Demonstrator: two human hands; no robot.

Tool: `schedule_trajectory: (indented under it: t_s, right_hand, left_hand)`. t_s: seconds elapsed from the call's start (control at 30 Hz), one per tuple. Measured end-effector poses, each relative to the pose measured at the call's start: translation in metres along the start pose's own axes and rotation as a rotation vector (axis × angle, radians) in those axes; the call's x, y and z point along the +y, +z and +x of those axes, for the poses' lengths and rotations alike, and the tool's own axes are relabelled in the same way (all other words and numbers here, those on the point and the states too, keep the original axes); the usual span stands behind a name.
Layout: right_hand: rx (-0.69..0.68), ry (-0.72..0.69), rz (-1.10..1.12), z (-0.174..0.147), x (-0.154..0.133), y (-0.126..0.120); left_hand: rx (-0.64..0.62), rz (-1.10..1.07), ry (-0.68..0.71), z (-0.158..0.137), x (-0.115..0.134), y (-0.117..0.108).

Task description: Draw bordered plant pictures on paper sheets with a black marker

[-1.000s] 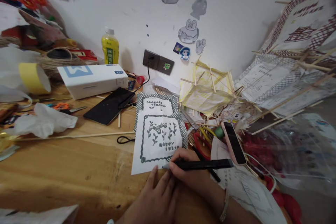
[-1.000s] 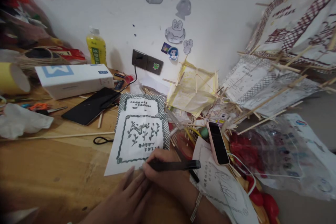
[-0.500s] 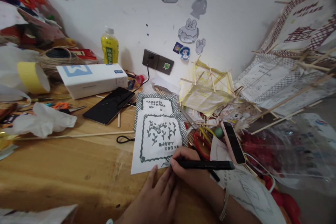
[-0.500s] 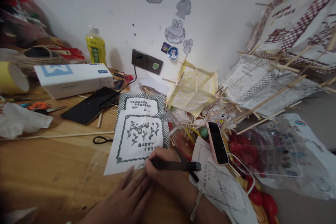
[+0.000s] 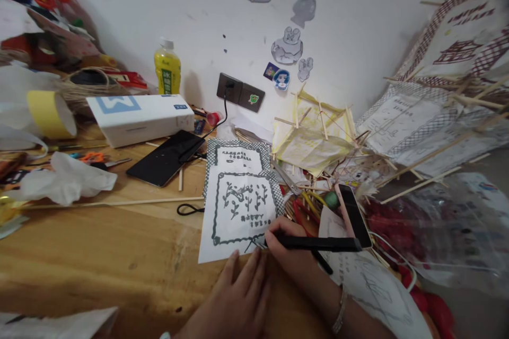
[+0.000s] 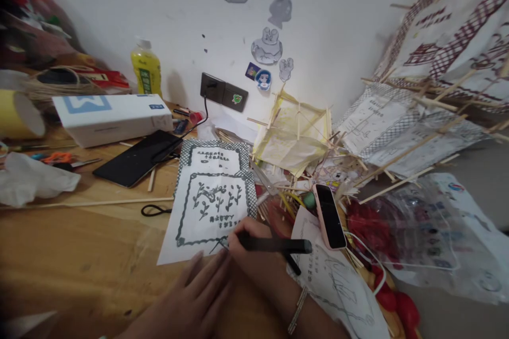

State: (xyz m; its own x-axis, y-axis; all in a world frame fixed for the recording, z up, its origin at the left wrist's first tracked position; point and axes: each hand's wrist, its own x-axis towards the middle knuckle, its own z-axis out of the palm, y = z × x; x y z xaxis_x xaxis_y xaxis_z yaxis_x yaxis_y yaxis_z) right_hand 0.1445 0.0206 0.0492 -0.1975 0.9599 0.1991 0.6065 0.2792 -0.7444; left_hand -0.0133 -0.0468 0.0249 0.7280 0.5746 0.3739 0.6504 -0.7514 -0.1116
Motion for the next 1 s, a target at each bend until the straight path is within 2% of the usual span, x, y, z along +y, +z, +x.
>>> schedule_trajectory:
  t_s: [0.23,0.43,0.87,1.0]
  right_hand:
    - [-0.011,-0.011,0.027,-0.0003,-0.0034,-0.0013]
    - [-0.066,-0.132,-0.036,-0.0049,-0.0023,-0.0017]
    - [-0.18,-0.18,-0.04,-0.005,-0.0046,-0.0055]
    - [-0.151,-0.161,-0.038,-0.0047,-0.0046,-0.0036]
  left_hand:
    - [0.058,0.123,-0.065,-0.0055,0.0067,0.0006]
    - [0.085,0.165,-0.074,-0.0082,0.0091,0.0066]
    - [0.023,0.117,-0.094,-0.009,0.0102,0.0058]
    - [0.005,0.097,-0.089,-0.0082,0.0099,0.005]
